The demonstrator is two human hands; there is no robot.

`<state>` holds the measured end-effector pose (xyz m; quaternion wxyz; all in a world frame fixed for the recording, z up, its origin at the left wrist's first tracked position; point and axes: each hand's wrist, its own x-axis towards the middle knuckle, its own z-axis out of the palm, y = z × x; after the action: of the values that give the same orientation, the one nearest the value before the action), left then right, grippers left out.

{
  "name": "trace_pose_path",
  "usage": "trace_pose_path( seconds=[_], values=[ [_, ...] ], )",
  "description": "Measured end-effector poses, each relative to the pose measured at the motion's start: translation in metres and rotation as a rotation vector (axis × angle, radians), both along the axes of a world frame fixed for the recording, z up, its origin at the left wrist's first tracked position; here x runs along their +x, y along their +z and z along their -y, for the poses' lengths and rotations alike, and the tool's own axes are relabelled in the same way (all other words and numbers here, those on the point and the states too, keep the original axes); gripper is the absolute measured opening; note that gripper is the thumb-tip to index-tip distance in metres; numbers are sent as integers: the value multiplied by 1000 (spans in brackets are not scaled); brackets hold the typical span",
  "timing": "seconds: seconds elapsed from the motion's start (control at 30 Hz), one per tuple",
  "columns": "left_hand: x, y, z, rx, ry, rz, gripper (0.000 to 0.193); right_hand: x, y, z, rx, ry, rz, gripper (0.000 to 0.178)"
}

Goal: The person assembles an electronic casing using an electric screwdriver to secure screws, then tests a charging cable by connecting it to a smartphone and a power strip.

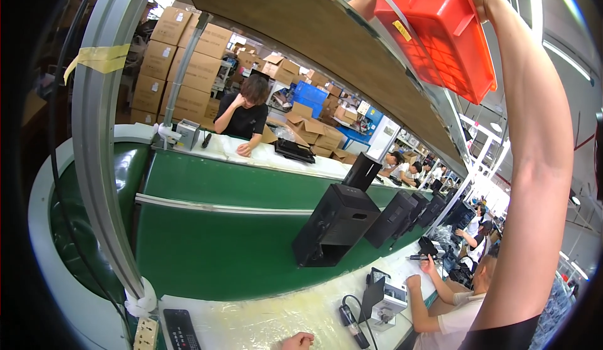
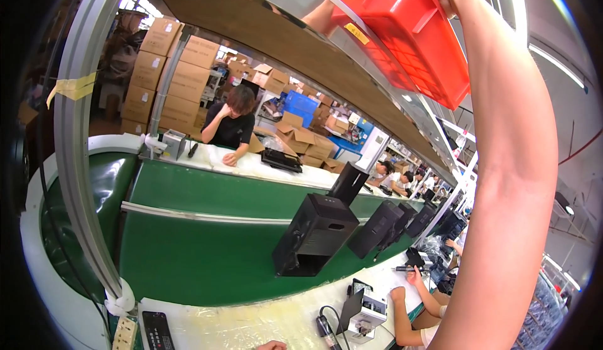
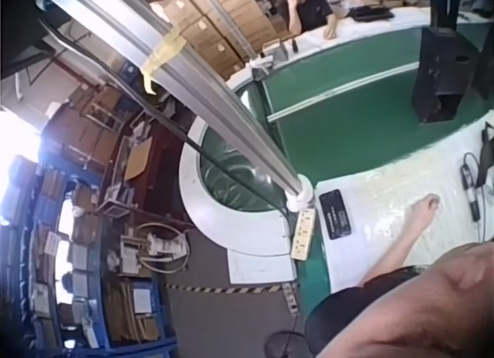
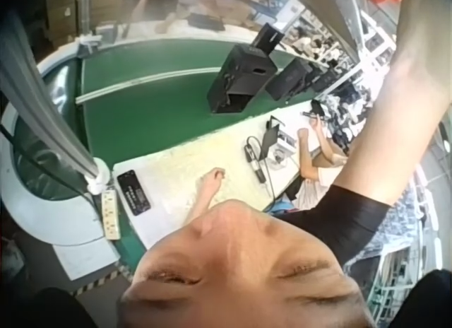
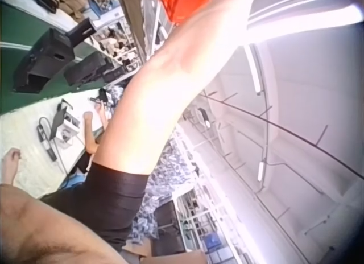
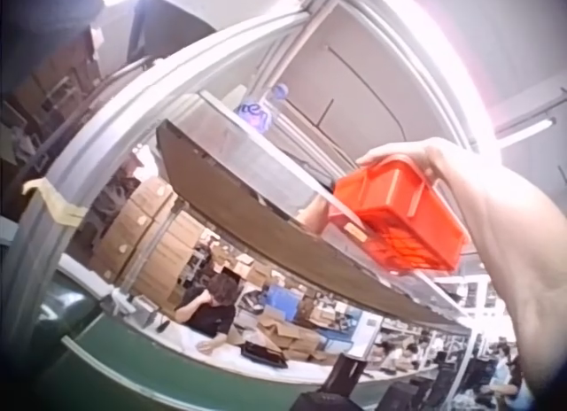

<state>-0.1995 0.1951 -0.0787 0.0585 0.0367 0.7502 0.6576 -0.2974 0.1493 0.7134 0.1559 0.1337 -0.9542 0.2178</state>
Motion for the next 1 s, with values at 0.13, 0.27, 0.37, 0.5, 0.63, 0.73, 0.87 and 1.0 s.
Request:
trace_pose_path(
  seconds=[0.13,0.27,0.37,0.5,0.63,0.73,0.87,1.0],
  values=[
    [1,7,4,-20,-13,24,27,3,-7,-4,0,4,9,54],
    [4,8,4,-1,0,51,27,-4,-13,-6,3,11,34,55],
    [-1,7,2,35,-26,29,27,4,-12,-5,14,-23,28,56],
    [5,11,5,4,6,42,27,3,-14,-7,9,3,50,56],
    [2,15,8,-5,-10,35,27,-1,-10,-3,4,-19,53,57],
    [1,17,7,-13,-12,30,27,-3,-4,-4,0,-29,54,58],
    [-2,-2,-1,11,10,0,27,-3,-6,1,-6,-28,60,59],
    [0,-3,0,-6,5,10,27,-3,-3,-3,-15,-29,60,59]
  ],
)
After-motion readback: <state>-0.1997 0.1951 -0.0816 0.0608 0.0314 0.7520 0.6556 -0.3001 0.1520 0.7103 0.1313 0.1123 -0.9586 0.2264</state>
